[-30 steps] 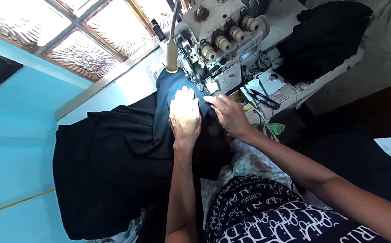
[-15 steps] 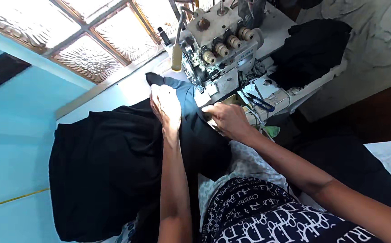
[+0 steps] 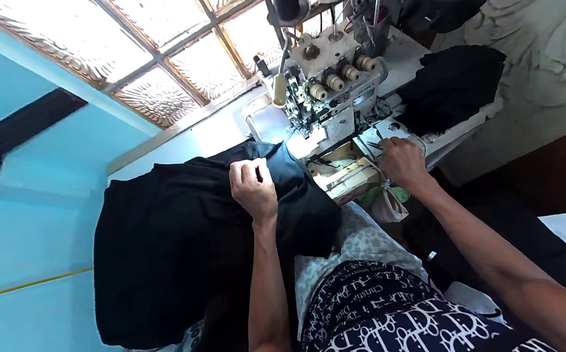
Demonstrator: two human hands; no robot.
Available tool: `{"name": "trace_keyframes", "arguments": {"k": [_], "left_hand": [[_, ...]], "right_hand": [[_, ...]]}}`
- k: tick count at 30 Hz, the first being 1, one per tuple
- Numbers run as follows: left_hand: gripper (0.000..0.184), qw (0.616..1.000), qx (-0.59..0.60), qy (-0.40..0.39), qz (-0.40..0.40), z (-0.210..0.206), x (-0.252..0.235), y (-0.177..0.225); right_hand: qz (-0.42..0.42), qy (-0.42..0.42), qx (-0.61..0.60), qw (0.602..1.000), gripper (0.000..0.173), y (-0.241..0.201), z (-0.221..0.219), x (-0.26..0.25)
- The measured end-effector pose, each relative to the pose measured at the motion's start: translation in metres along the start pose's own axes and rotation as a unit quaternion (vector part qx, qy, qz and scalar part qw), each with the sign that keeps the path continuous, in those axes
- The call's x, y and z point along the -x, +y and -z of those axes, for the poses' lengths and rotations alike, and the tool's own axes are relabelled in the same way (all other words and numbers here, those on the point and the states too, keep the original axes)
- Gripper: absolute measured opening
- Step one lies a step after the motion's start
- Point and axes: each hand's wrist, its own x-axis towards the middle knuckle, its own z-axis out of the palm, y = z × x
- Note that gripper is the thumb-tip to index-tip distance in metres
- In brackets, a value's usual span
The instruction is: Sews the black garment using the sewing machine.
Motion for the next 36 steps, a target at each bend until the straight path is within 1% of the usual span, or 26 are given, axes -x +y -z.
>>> {"name": "trace_keyframes", "arguments": {"k": [2,4,7,9,11,12,14,16,19,21,22,24,25,28,32,34,36], "left_hand": [[0.020,1.000,0.009,-0.006,0.009,-0.001,0.001,-0.004],[0.019,0.999,0.022,-0.011,0.027,-0.002,0.001,-0.006],[0.018,0.999,0.033,-0.010,0.034,-0.004,0.002,-0.008],[0.018,0.999,0.040,-0.003,0.034,-0.004,0.000,-0.007],[0.016,0.999,0.042,0.010,0.031,-0.003,-0.001,-0.006],[0.014,0.998,0.045,0.020,0.025,-0.002,-0.001,-0.006],[0.013,0.998,0.052,0.036,0.013,-0.002,-0.001,-0.006],[0.012,0.998,0.053,0.046,0.001,-0.002,-0.002,-0.003],[0.009,0.996,0.057,0.062,-0.022,-0.002,-0.004,0.001],[0.009,0.995,0.063,0.074,-0.036,-0.001,-0.005,0.004],[0.009,0.994,0.067,0.080,-0.041,0.001,-0.005,0.006],[0.010,0.991,0.075,0.096,-0.045,0.009,-0.008,0.010],[0.010,0.990,0.081,0.104,-0.045,0.016,-0.010,0.012],[0.012,0.985,0.086,0.137,-0.059,0.040,-0.019,0.020],[0.012,0.975,0.078,0.185,-0.098,0.066,-0.032,0.029],[0.012,0.970,0.079,0.199,-0.114,0.074,-0.037,0.033],[0.012,0.969,0.077,0.204,-0.116,0.079,-0.040,0.037]], "right_hand": [[-0.055,-0.027,-0.026,0.998,0.027,-0.007,0.016,-0.006],[-0.077,-0.030,-0.064,0.994,0.033,-0.023,0.032,-0.008],[-0.019,-0.018,-0.118,0.993,0.038,-0.058,0.042,-0.008],[0.009,-0.052,-0.130,0.990,0.043,-0.086,0.049,-0.012],[0.048,-0.077,-0.104,0.990,0.037,-0.111,0.050,-0.023],[0.072,-0.069,-0.087,0.991,0.033,-0.120,0.046,-0.029],[0.109,-0.058,-0.048,0.991,0.028,-0.136,0.036,-0.041],[0.139,-0.050,-0.026,0.989,0.029,-0.146,0.028,-0.053],[0.153,-0.073,-0.033,0.985,0.029,-0.151,0.025,-0.065],[0.156,-0.074,-0.054,0.983,0.029,-0.150,0.027,-0.064],[0.161,-0.057,-0.062,0.983,0.027,-0.148,0.029,-0.060],[0.178,0.007,-0.079,0.981,0.020,-0.139,0.032,-0.045],[0.176,0.030,-0.088,0.980,0.020,-0.133,0.034,-0.036],[0.157,0.102,-0.093,0.978,0.029,-0.093,0.021,-0.013],[0.076,0.104,-0.041,0.991,0.045,-0.022,-0.010,-0.003],[0.038,0.088,-0.033,0.995,0.042,0.001,-0.023,0.001],[0.024,0.066,-0.060,0.996,0.031,-0.002,-0.022,0.006]]}}
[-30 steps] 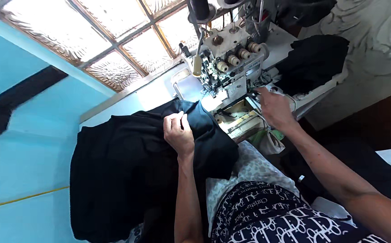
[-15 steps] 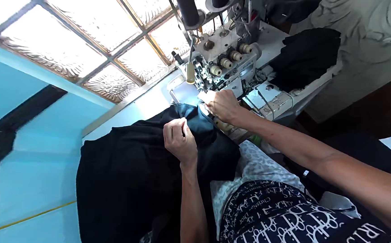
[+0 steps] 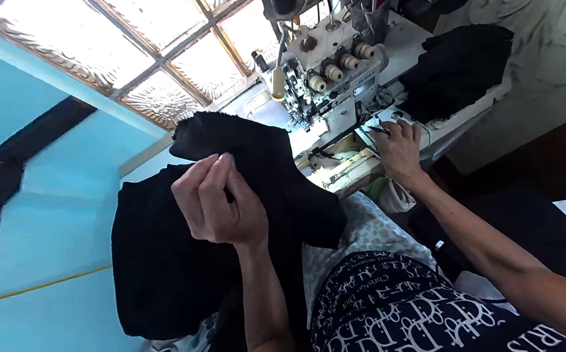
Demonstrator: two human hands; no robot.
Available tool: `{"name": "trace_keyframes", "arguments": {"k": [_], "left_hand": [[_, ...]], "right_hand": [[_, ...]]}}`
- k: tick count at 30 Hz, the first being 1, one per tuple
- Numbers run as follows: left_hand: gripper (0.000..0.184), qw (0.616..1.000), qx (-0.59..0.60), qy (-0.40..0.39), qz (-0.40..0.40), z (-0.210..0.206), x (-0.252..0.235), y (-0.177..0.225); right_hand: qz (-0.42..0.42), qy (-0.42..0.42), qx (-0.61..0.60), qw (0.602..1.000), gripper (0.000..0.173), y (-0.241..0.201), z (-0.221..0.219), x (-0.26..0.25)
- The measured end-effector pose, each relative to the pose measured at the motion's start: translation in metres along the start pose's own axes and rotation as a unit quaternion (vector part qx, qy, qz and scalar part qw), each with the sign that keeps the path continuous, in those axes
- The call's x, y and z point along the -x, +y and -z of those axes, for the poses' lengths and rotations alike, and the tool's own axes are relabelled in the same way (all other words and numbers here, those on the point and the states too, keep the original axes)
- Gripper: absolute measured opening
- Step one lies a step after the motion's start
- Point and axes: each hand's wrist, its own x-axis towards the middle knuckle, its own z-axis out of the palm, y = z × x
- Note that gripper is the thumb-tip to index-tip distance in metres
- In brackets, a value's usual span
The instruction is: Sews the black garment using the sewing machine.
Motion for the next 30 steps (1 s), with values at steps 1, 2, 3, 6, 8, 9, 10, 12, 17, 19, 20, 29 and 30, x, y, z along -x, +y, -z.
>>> {"name": "trace_keyframes", "arguments": {"k": [1,2,3,6,8,9,10,12,17,19,20,29,30], "left_hand": [[0.013,1.000,-0.001,0.001,-0.001,0.000,-0.002,0.001],[0.013,1.000,-0.001,0.001,-0.003,0.000,-0.003,0.003],[0.013,1.000,-0.001,0.000,-0.008,0.001,-0.003,0.004],[0.012,1.000,0.003,0.000,-0.028,0.006,-0.002,0.009],[0.010,1.000,-0.006,0.002,-0.025,0.020,-0.003,0.014],[0.009,1.000,-0.025,0.007,-0.011,0.030,-0.005,0.017],[0.010,0.999,-0.047,0.016,0.003,0.044,-0.009,0.017],[0.011,0.996,-0.084,0.041,0.010,0.071,-0.018,-0.004],[0.026,0.988,-0.104,-0.024,-0.109,0.032,-0.067,-0.140],[0.028,0.977,-0.117,-0.172,-0.045,-0.010,-0.078,-0.156],[0.032,0.951,-0.125,-0.283,0.023,-0.024,-0.076,-0.155],[0.019,0.843,0.005,-0.497,0.208,-0.010,0.033,-0.117],[0.017,0.843,0.030,-0.493,0.215,-0.002,0.040,-0.111]], "right_hand": [[0.013,0.004,-0.029,0.999,0.031,-0.012,0.004,0.003],[0.034,0.008,-0.063,0.997,0.037,-0.030,0.008,0.006],[0.058,0.005,-0.104,0.993,0.047,-0.054,0.015,0.011],[0.145,-0.005,-0.218,0.965,0.071,-0.125,0.022,0.025],[0.177,-0.026,-0.249,0.952,0.058,-0.150,0.013,0.025],[0.177,-0.048,-0.261,0.948,0.047,-0.154,0.008,0.025],[0.170,-0.080,-0.279,0.942,0.037,-0.156,0.005,0.026],[0.160,-0.139,-0.323,0.922,0.024,-0.154,0.003,0.030],[0.137,-0.220,-0.464,0.847,0.017,-0.160,0.025,0.045],[0.087,-0.222,-0.469,0.851,0.015,-0.164,0.026,0.039],[0.050,-0.224,-0.467,0.854,0.017,-0.161,0.020,0.032],[-0.132,-0.258,-0.467,0.835,0.014,-0.109,-0.040,0.006],[-0.142,-0.270,-0.477,0.824,0.013,-0.109,-0.039,0.005]]}}
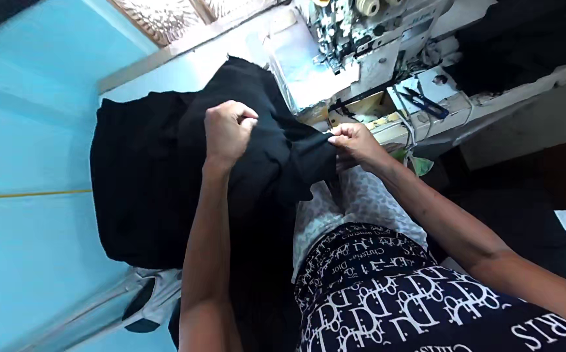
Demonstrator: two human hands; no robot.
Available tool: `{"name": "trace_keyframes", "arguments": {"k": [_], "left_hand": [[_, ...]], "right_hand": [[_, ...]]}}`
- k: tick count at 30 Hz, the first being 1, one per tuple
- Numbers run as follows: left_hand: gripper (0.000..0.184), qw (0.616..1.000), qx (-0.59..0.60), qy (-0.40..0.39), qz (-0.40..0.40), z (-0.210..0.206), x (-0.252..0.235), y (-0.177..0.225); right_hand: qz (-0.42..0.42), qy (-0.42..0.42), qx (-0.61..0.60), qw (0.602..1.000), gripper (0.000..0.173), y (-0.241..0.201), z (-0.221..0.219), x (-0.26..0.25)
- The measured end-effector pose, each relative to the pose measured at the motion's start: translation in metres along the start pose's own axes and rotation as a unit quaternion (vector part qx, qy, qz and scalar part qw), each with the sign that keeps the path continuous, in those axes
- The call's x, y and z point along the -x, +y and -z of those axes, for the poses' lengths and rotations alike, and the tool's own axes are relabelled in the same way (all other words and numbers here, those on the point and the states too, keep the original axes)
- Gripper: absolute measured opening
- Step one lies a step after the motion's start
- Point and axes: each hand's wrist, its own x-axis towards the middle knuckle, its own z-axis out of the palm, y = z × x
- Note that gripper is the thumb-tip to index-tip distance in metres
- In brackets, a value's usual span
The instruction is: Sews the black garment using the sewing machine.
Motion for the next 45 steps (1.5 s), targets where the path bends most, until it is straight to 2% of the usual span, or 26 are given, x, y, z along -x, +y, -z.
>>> {"name": "trace_keyframes", "arguments": {"k": [3,5,7,9,11,13,16,21,26,29,33,35,37,39,43,45], "left_hand": [[0.012,0.995,0.087,-0.019,-0.035,-0.008,0.026,0.010],[0.011,0.986,0.133,-0.041,-0.095,-0.012,0.036,0.021],[0.014,0.975,0.123,-0.055,-0.176,-0.015,0.039,0.028],[0.016,0.973,0.077,-0.058,-0.211,-0.016,0.037,0.025],[0.016,0.977,0.037,-0.051,-0.206,-0.021,0.031,0.013],[0.029,0.979,0.011,-0.046,-0.196,-0.029,0.025,0.001],[0.036,0.972,0.008,-0.052,-0.229,-0.045,0.027,-0.004],[0.015,0.951,0.036,-0.084,-0.295,-0.059,0.056,0.019],[0.017,0.940,0.062,-0.129,-0.310,-0.060,0.087,0.044],[0.017,0.937,0.077,-0.120,-0.320,-0.051,0.087,0.069],[0.017,0.956,0.073,0.012,-0.283,-0.035,0.066,0.092],[0.019,0.972,0.064,0.031,-0.226,-0.042,0.052,0.086],[0.040,0.988,0.074,-0.014,-0.132,-0.049,0.044,0.072],[0.046,0.989,0.124,-0.052,-0.060,-0.049,0.041,0.060],[0.031,0.965,0.201,-0.165,-0.027,-0.037,0.039,0.051],[0.019,0.935,0.299,-0.186,-0.040,-0.034,0.037,0.048]], "right_hand": [[-0.011,-0.008,-0.032,0.999,0.010,-0.004,0.000,0.002],[-0.009,-0.004,-0.032,0.999,0.010,-0.006,-0.001,0.004],[-0.005,-0.001,-0.027,1.000,0.009,-0.006,-0.001,0.005],[-0.004,-0.003,-0.029,1.000,0.009,-0.005,-0.001,0.005],[-0.005,0.000,-0.027,1.000,0.009,-0.004,-0.001,0.004],[-0.005,0.003,-0.022,1.000,0.008,-0.004,-0.001,0.004],[-0.006,0.000,-0.016,1.000,0.010,-0.004,-0.001,0.003],[0.014,0.005,-0.027,1.000,0.009,0.000,-0.001,0.002],[0.027,0.015,-0.058,0.998,0.009,-0.007,-0.012,0.009],[0.059,0.017,-0.079,0.995,0.009,-0.007,-0.023,0.013],[0.067,-0.024,-0.188,0.980,0.008,-0.009,-0.031,0.021],[0.051,-0.036,-0.244,0.968,0.014,-0.013,-0.029,0.026],[0.047,-0.023,-0.242,0.969,0.015,-0.017,-0.021,0.031],[0.046,-0.005,-0.234,0.971,0.013,-0.023,-0.015,0.033],[0.063,-0.009,-0.233,0.970,0.012,-0.033,-0.013,0.037],[0.080,-0.027,-0.219,0.972,0.010,-0.036,-0.016,0.037]]}}
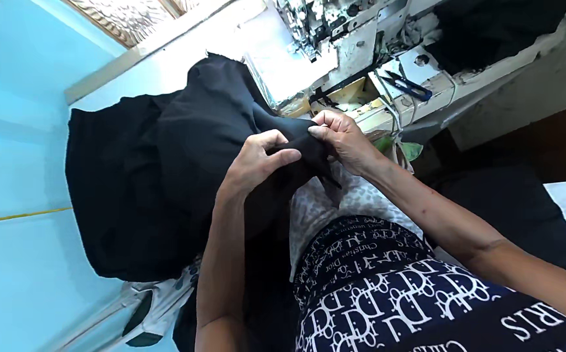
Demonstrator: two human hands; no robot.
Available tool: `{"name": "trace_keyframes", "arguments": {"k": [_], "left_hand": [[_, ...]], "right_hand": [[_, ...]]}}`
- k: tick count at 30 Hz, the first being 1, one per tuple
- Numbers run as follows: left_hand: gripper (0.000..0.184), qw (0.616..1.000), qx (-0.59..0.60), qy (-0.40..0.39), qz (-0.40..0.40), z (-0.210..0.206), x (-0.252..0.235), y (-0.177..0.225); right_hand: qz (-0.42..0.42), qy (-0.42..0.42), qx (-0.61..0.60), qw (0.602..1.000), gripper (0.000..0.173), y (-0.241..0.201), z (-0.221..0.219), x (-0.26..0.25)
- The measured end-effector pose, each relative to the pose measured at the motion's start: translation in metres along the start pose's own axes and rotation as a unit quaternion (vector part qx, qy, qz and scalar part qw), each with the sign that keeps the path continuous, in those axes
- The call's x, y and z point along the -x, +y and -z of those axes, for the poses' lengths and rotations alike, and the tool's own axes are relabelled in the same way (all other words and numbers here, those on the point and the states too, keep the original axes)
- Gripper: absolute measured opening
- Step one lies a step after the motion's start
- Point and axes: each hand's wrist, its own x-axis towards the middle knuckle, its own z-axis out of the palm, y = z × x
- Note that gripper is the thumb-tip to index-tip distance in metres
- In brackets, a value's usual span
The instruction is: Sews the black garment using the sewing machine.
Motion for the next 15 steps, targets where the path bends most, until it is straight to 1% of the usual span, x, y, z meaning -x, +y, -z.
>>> {"name": "trace_keyframes", "arguments": {"k": [2,4,6,8,9,12,13,14,15], "left_hand": [[0.005,0.995,0.104,-0.001,-0.002,0.000,0.001,0.006],[0.014,0.986,0.165,0.022,0.006,-0.004,0.001,0.016],[0.023,0.981,0.185,0.060,0.002,-0.012,-0.001,0.025],[0.030,0.981,0.164,0.100,-0.029,-0.020,-0.002,0.033],[0.031,0.981,0.146,0.110,-0.062,-0.024,-0.002,0.036],[0.025,0.973,0.109,0.085,-0.184,-0.032,-0.002,0.042],[0.021,0.973,0.084,0.080,-0.200,-0.033,-0.003,0.042],[0.018,0.976,0.042,0.091,-0.194,-0.034,-0.004,0.039],[0.019,0.980,-0.015,0.112,-0.162,-0.035,-0.006,0.035]], "right_hand": [[0.009,-0.011,0.011,1.000,0.009,-0.001,-0.003,0.000],[0.012,-0.013,0.013,1.000,0.008,0.000,-0.003,0.001],[0.012,-0.011,0.016,1.000,0.008,0.000,-0.002,0.001],[0.016,-0.006,0.024,1.000,0.007,0.002,-0.001,0.000],[0.020,-0.003,0.023,1.000,0.006,0.003,-0.001,0.000],[0.032,-0.012,0.006,0.999,0.008,0.007,0.000,-0.002],[0.034,-0.014,0.002,0.999,0.009,0.008,0.000,-0.002],[0.032,-0.011,0.002,0.999,0.010,0.009,0.000,-0.001],[0.030,-0.002,0.003,1.000,0.012,0.009,-0.001,0.000]]}}
